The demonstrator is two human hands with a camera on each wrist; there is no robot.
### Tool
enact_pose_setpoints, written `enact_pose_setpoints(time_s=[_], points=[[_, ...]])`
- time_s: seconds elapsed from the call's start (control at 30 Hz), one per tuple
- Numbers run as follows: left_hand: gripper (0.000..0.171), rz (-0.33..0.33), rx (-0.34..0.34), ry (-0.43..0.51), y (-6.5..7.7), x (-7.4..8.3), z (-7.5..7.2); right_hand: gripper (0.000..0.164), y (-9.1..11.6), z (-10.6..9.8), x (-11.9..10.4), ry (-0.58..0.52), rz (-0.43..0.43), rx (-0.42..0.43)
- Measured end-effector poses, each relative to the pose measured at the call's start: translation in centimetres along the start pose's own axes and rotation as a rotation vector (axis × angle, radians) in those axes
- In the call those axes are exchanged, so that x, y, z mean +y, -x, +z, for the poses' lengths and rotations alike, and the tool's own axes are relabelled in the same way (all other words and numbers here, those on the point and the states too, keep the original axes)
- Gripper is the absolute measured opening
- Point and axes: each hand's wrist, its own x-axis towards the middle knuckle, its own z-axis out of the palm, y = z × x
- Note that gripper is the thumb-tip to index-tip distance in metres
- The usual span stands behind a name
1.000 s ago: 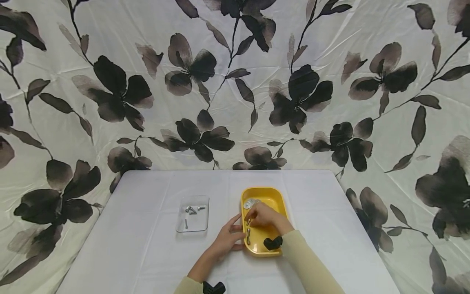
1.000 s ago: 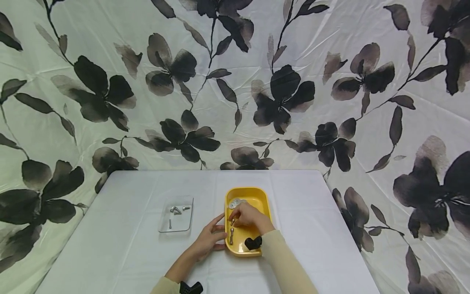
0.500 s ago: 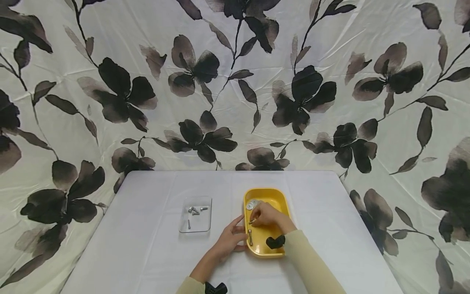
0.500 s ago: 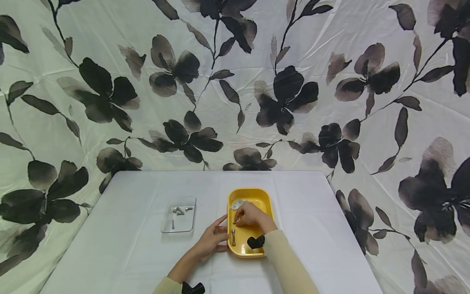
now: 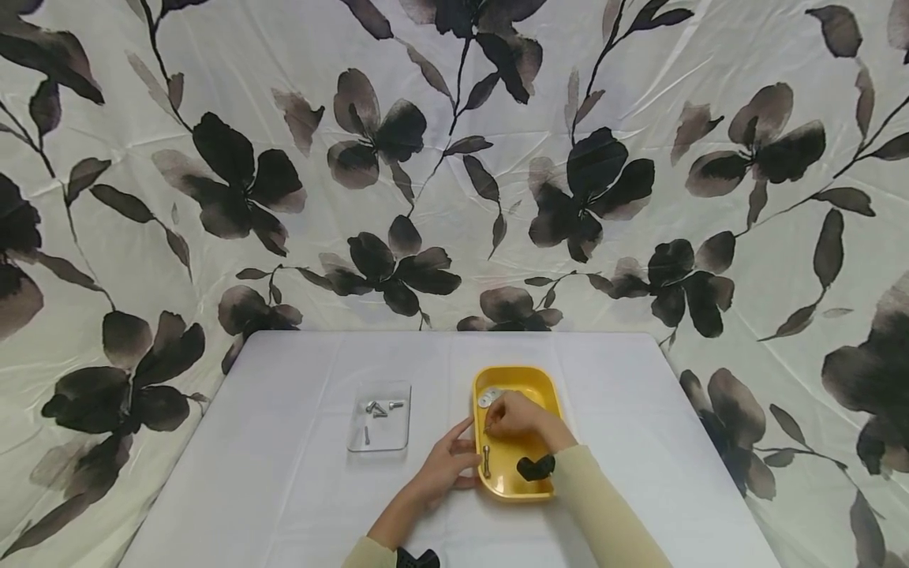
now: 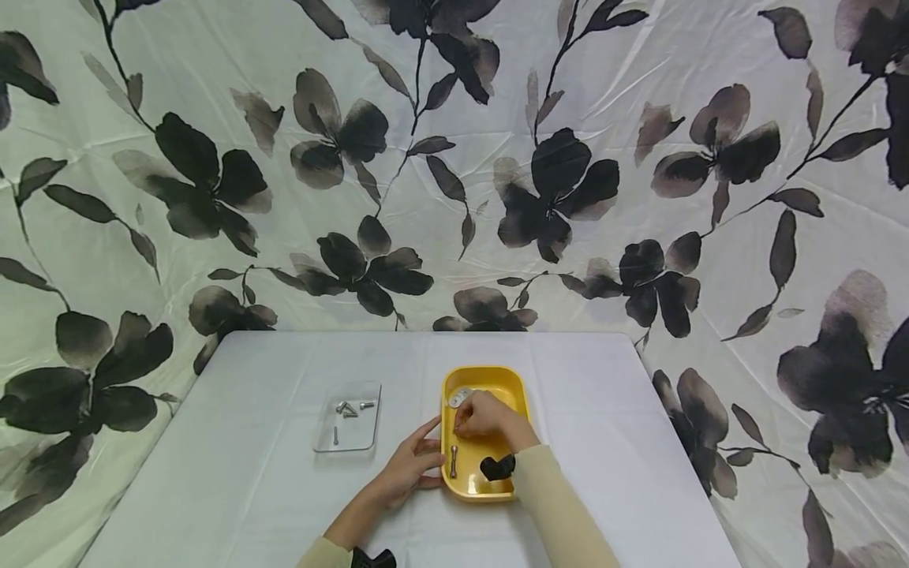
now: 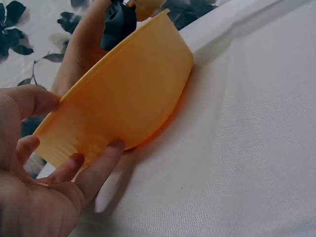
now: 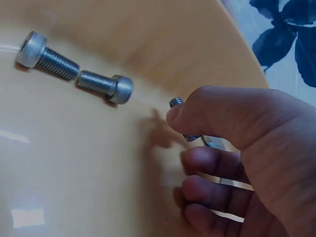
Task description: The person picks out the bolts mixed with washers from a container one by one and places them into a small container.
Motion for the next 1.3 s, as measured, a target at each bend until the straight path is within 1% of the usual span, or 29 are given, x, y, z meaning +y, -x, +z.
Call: enact_pose_setpoints(time_s=[0.03,0.1,0.2,0.27,0.33,0.47,0.57,0.63,0.73,0.83,0.93,0.97,1.07,1.17,1.3], points=[[0.077,0.004,-0.002,0.0,0.0,0.1,0.0,0.004,0.1,-0.2,-0.1,0.004,0.005,0.0],[0.075,0.007,-0.004,-0.001,0.0,0.2,-0.2,0.005,0.1,-0.6,-0.4,0.018,-0.02,0.013],[0.072,0.015,-0.01,-0.013,0.2,0.7,-0.6,0.009,0.2,-1.4,-1.0,0.062,-0.065,0.044],[0.07,0.016,-0.004,-0.039,0.4,1.2,-0.9,0.011,0.4,-2.0,-1.5,0.094,-0.104,0.067],[0.069,0.029,-0.001,-0.083,0.7,1.6,-1.3,0.011,0.6,-2.5,-2.1,0.108,-0.123,0.073],[0.065,0.064,0.036,-0.194,1.4,2.9,-2.2,0.01,0.7,-3.3,-3.2,0.111,-0.171,0.081],[0.063,0.107,0.067,-0.258,2.0,4.1,-3.1,0.011,0.7,-4.0,-4.1,0.115,-0.2,0.092],[0.062,0.156,0.09,-0.306,2.4,4.8,-3.8,0.01,0.7,-4.4,-4.6,0.125,-0.212,0.095],[0.059,0.258,0.144,-0.422,3.2,5.8,-4.9,0.009,0.6,-4.9,-5.5,0.141,-0.22,0.097],[0.055,0.329,0.215,-0.531,3.9,6.7,-6.1,0.007,0.5,-5.2,-6.4,0.147,-0.229,0.091],[0.052,0.346,0.265,-0.578,4.4,7.4,-7.3,0.006,0.2,-5.5,-7.6,0.116,-0.223,0.075],[0.052,0.337,0.284,-0.585,4.6,7.7,-7.6,0.005,0.1,-5.5,-7.9,0.104,-0.218,0.068],[0.048,0.338,0.334,-0.608,5.0,8.0,-8.9,0.005,-0.2,-5.5,-9.0,0.07,-0.196,0.051],[0.041,0.347,0.412,-0.623,5.4,8.0,-10.0,0.006,-0.7,-5.4,-10.1,0.058,-0.2,0.049],[0.033,0.344,0.531,-0.608,5.8,7.6,-11.4,0.006,-1.4,-5.1,-11.3,0.066,-0.237,0.05]])
